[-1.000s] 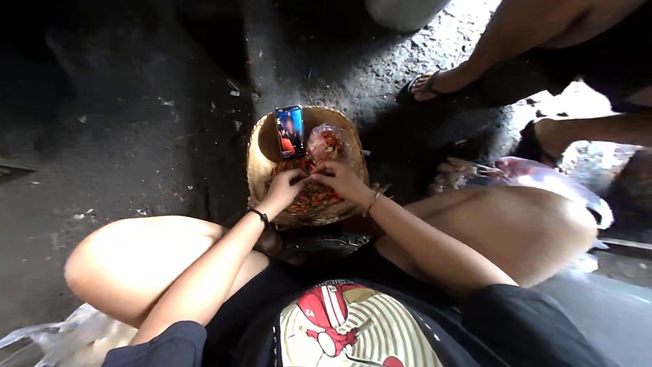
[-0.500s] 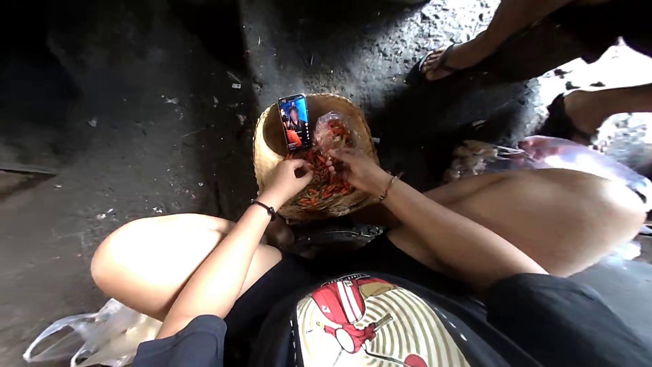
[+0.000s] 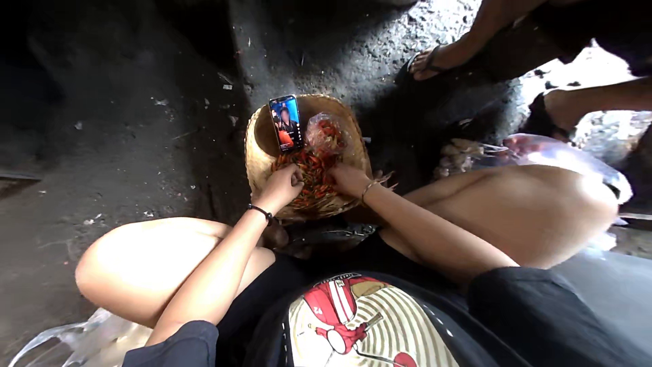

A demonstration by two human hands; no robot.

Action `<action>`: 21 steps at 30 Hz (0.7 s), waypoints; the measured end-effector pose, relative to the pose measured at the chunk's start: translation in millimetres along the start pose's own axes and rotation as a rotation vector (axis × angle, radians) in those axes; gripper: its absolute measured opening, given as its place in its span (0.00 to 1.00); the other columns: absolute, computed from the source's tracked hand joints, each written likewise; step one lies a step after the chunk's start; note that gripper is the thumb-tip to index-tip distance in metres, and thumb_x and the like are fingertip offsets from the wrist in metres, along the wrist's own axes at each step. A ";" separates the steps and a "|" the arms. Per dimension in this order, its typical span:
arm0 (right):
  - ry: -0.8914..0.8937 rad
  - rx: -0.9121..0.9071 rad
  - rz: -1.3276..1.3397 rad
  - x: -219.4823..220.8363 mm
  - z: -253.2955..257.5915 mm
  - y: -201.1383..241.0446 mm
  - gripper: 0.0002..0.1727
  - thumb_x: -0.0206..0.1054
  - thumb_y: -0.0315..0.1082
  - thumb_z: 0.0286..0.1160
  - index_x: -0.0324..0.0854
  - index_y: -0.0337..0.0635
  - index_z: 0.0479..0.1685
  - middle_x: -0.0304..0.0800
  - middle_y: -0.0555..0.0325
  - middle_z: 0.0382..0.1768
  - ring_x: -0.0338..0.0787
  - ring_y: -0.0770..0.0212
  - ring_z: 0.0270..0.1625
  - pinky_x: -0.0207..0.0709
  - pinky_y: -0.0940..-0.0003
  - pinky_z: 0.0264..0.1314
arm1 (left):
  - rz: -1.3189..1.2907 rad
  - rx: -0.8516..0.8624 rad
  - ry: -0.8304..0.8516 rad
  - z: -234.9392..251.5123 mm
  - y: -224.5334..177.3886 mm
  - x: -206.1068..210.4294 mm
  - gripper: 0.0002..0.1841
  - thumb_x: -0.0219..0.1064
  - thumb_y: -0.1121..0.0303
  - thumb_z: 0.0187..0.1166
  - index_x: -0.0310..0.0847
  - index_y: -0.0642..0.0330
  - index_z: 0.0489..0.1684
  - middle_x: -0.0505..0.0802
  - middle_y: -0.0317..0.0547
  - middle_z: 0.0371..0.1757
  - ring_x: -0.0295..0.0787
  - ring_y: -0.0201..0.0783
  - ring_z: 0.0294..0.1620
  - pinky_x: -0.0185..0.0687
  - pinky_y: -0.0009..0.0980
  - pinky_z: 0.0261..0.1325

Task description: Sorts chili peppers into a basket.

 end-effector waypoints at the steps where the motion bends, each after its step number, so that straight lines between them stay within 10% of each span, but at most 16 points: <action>1: 0.007 -0.005 -0.040 4.0 -0.4 1.5 0.19 0.71 0.33 0.77 0.85 0.39 0.65 0.82 0.35 0.70 0.81 0.32 0.73 0.76 0.30 0.69 | -0.010 -0.004 0.012 0.4 -3.1 0.4 0.12 0.69 0.69 0.83 0.84 0.63 0.59 0.92 0.55 0.40 0.91 0.52 0.43 0.86 0.54 0.51; 13: -0.066 -0.218 0.219 -8.1 -13.4 34.5 0.20 0.63 0.38 0.87 0.76 0.33 0.68 0.88 0.35 0.55 0.90 0.36 0.59 0.81 0.37 0.63 | -0.082 0.031 0.064 -5.9 -4.4 11.6 0.20 0.54 0.60 0.95 0.81 0.62 0.73 0.88 0.62 0.70 0.86 0.58 0.70 0.76 0.58 0.75; 21: -0.306 -0.417 0.534 -49.3 -33.1 45.5 0.13 0.69 0.33 0.82 0.84 0.35 0.59 0.91 0.44 0.56 0.91 0.50 0.59 0.82 0.50 0.67 | -0.331 -0.043 0.021 15.4 7.7 6.0 0.17 0.61 0.64 0.91 0.84 0.68 0.65 0.92 0.60 0.61 0.90 0.50 0.64 0.78 0.52 0.74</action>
Point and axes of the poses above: each hand's wrist, its own z-axis towards the middle knuckle, its own x-axis out of the palm, y = z × x, the point moved 7 cm from there along z, towards the middle knuckle
